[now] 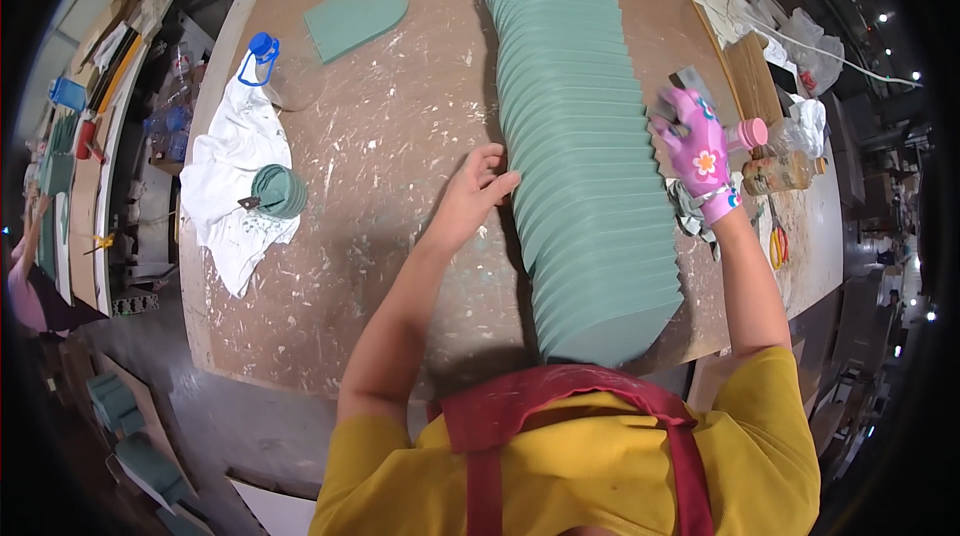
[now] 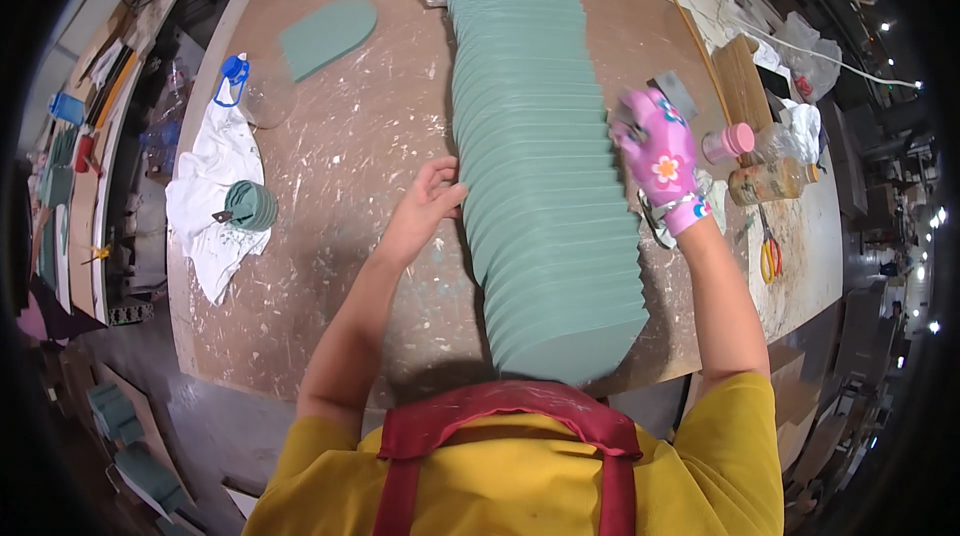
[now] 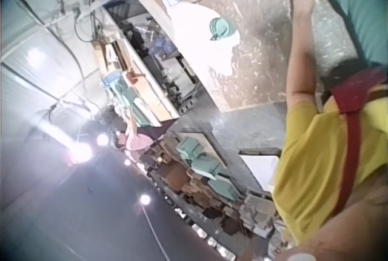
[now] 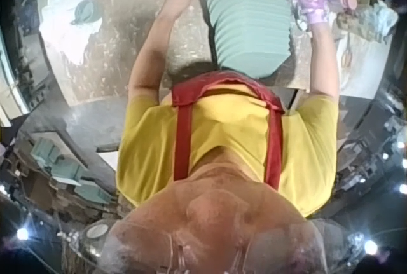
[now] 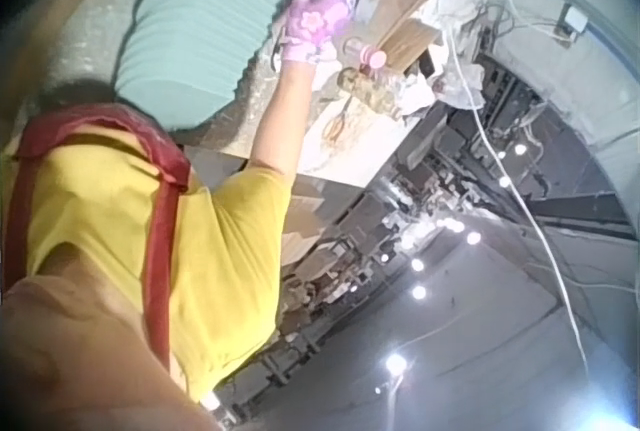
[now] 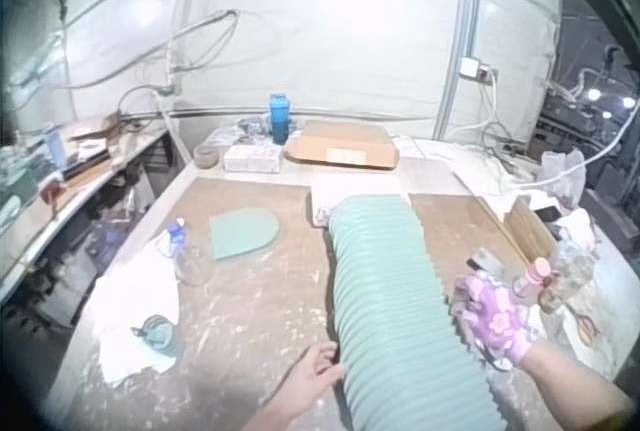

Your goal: The person applies green paint to the edges of a stack of curved boards using a small applicator and then wipes the surfaces with a cloth.

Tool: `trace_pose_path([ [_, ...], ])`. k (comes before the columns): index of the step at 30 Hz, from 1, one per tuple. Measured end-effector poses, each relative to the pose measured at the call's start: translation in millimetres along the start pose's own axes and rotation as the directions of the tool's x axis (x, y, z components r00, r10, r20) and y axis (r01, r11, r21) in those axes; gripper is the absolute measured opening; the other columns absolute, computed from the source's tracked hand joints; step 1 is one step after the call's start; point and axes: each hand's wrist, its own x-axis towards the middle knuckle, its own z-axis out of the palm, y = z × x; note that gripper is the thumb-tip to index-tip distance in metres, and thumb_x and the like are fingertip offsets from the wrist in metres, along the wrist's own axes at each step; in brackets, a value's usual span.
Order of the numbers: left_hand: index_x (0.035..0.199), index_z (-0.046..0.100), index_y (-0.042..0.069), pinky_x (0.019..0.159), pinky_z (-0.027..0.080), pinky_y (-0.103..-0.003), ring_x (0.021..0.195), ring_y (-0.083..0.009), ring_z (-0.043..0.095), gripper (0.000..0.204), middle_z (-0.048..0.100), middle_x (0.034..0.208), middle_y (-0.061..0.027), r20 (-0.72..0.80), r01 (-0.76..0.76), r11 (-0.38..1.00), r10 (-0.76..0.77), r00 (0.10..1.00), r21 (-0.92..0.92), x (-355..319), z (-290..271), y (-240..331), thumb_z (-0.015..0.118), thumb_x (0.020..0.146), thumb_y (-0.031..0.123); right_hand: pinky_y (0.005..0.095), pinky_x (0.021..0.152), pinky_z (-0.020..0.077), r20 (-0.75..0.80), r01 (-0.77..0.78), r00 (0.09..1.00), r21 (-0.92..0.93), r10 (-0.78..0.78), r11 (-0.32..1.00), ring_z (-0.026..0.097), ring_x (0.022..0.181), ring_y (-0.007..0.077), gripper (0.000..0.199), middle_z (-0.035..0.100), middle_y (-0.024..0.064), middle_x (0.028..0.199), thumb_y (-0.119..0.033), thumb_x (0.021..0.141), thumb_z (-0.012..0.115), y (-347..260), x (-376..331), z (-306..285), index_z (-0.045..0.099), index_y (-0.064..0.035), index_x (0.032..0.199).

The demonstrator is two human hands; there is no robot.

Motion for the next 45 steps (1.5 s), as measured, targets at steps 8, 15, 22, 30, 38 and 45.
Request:
trace_pose_path([
  [8, 0.127, 0.045, -0.004, 0.069, 0.047, -0.025, 0.090, -0.0101, 0.057, 0.048, 0.059, 0.108, -0.0081, -0.007, -0.017, 0.998, 0.016, 1.000, -0.057, -3, 3, -3, 0.067, 0.090, 0.016, 0.0382, 0.079, 0.0489, 0.486, 0.669, 0.663, -0.042, -0.570, 0.742, 0.063, 0.085, 0.0272, 0.017, 0.062, 0.0060, 0.089, -0.014, 0.072, 0.065, -135, 77, 52, 0.061, -0.0133, 0.088],
  [15, 0.130, 0.043, -0.005, 0.071, 0.048, -0.026, 0.094, -0.0144, 0.058, 0.053, 0.052, 0.122, -0.0145, -0.033, 0.006, 1.000, -0.007, 0.999, -0.011, -4, 5, 3, 0.068, 0.089, 0.018, 0.0404, 0.072, 0.0511, -0.006, 0.163, 0.987, 0.060, -0.163, 0.985, 0.063, 0.082, 0.0330, 0.021, 0.063, 0.0118, 0.087, -0.006, 0.075, 0.065, -24, 48, 18, 0.062, -0.0052, 0.096],
  [22, 0.131, 0.042, -0.003, 0.072, 0.048, -0.027, 0.094, -0.0148, 0.059, 0.052, 0.051, 0.124, -0.0147, 0.026, 0.004, 1.000, -0.004, 1.000, -0.018, -2, 2, -1, 0.066, 0.090, 0.019, 0.0410, 0.071, 0.0519, -0.003, 0.098, 0.995, 0.076, -0.098, 0.992, 0.063, 0.082, 0.0301, 0.019, 0.063, 0.0127, 0.092, -0.019, 0.085, 0.064, -45, 50, 7, 0.061, -0.0061, 0.099],
  [30, 0.129, 0.041, -0.004, 0.066, 0.050, -0.025, 0.094, -0.0142, 0.060, 0.048, 0.053, 0.121, -0.0138, -0.008, -0.021, 1.000, 0.020, 1.000, -0.018, -4, -3, -8, 0.063, 0.091, 0.015, 0.0398, 0.074, 0.0488, 0.110, 0.404, 0.906, 0.072, -0.409, 0.912, 0.063, 0.081, 0.0267, 0.013, 0.063, 0.0048, 0.085, -0.015, 0.074, 0.063, -90, 73, 47, 0.060, -0.0127, 0.087],
  [38, 0.130, 0.040, -0.004, 0.066, 0.050, -0.025, 0.096, -0.0141, 0.060, 0.050, 0.050, 0.124, -0.0134, -0.014, 0.017, 1.000, -0.017, 1.000, 0.002, -1, 1, -2, 0.064, 0.091, 0.014, 0.0430, 0.078, 0.0487, -0.127, -0.017, 0.992, -0.122, 0.001, 0.992, 0.064, 0.086, 0.0337, 0.022, 0.066, 0.0144, 0.091, -0.020, 0.081, 0.067, 4, 31, 7, 0.063, -0.0037, 0.095],
  [45, 0.133, 0.038, -0.004, 0.068, 0.050, -0.025, 0.099, -0.0150, 0.058, 0.052, 0.048, 0.126, -0.0140, -0.004, 0.019, 1.000, -0.019, 1.000, 0.014, -3, 3, 2, 0.063, 0.092, 0.016, 0.0410, 0.075, 0.0479, 0.034, -0.028, 0.999, -0.218, 0.036, 0.975, 0.062, 0.087, 0.0318, 0.028, 0.063, 0.0124, 0.090, -0.011, 0.074, 0.067, 14, 28, -1, 0.062, -0.0073, 0.101],
])
